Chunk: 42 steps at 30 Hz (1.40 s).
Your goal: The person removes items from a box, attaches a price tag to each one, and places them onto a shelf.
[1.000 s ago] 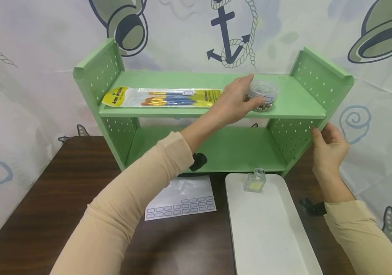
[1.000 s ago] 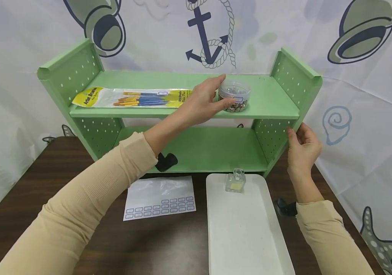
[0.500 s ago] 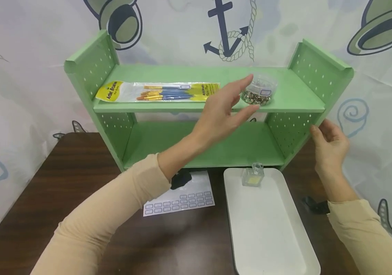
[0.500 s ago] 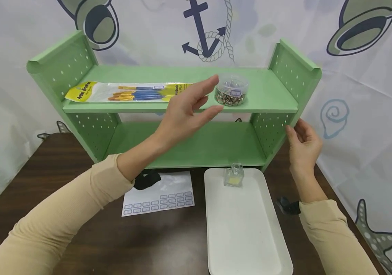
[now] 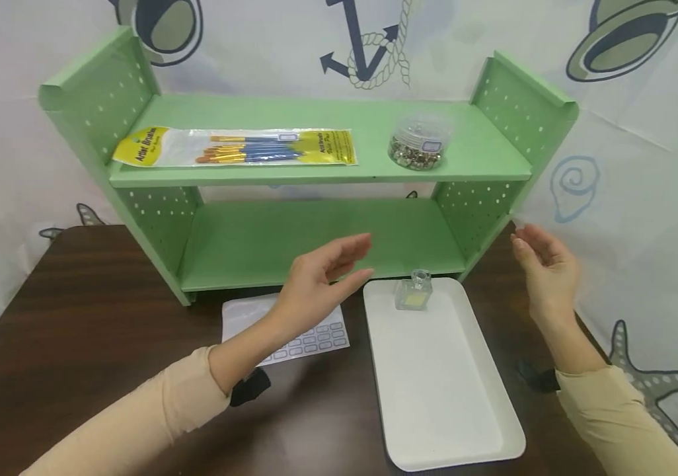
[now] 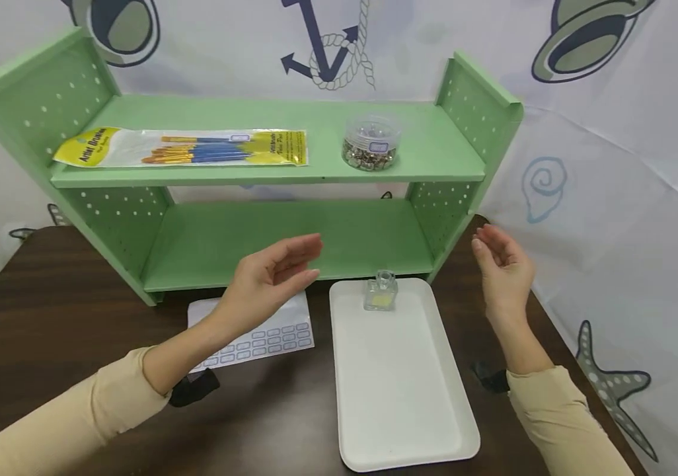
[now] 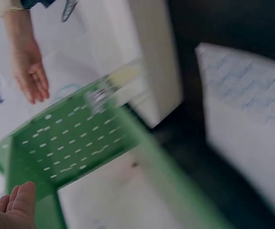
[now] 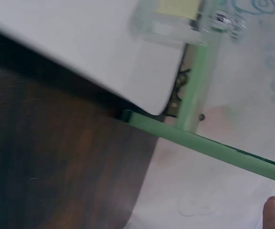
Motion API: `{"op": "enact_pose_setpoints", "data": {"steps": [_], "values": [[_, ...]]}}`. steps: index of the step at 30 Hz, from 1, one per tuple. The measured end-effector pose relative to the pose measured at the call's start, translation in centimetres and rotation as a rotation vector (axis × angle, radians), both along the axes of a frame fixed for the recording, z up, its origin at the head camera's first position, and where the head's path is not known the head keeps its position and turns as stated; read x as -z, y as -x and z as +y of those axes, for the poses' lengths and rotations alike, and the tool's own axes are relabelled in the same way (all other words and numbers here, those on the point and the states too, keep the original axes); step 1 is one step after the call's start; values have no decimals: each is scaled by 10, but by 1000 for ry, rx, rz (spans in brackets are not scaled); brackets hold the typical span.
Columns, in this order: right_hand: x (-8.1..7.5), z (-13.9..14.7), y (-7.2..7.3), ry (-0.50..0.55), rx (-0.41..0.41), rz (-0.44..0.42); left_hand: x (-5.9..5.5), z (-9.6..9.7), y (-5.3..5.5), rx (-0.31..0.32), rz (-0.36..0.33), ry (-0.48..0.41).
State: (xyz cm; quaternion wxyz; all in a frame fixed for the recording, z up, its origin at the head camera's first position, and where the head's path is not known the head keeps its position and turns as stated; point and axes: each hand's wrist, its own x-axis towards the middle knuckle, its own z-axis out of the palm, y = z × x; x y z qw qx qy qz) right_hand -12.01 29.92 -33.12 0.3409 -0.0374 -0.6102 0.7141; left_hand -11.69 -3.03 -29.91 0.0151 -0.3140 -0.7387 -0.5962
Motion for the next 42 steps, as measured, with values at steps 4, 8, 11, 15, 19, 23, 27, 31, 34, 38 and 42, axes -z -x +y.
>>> {"op": "enact_pose_setpoints", "data": {"steps": [4,8,11,15,19,23,27,31,34,38,42], "values": [[19,-6,-6,-107,-104,-106,26,-10,0,-39,-119,6],[34,3,-21,-338,-154,-262,47,-1,3,-14,-187,-8],[43,12,-33,-509,-200,-399,59,10,5,-3,-222,-1],[50,16,-41,-620,-305,-550,68,20,6,-2,-253,6],[55,16,-42,-654,-387,-637,74,28,9,7,-249,4],[60,13,-40,-663,-441,-681,78,35,12,13,-245,11],[63,10,-39,-677,-473,-706,81,41,15,12,-249,24],[65,8,-38,-703,-485,-720,85,48,18,9,-239,35],[66,7,-36,-711,-482,-739,87,52,22,13,-244,47],[68,7,-34,-692,-483,-748,89,59,28,13,-245,63],[69,7,-33,-685,-487,-741,89,68,34,18,-234,66]]}}
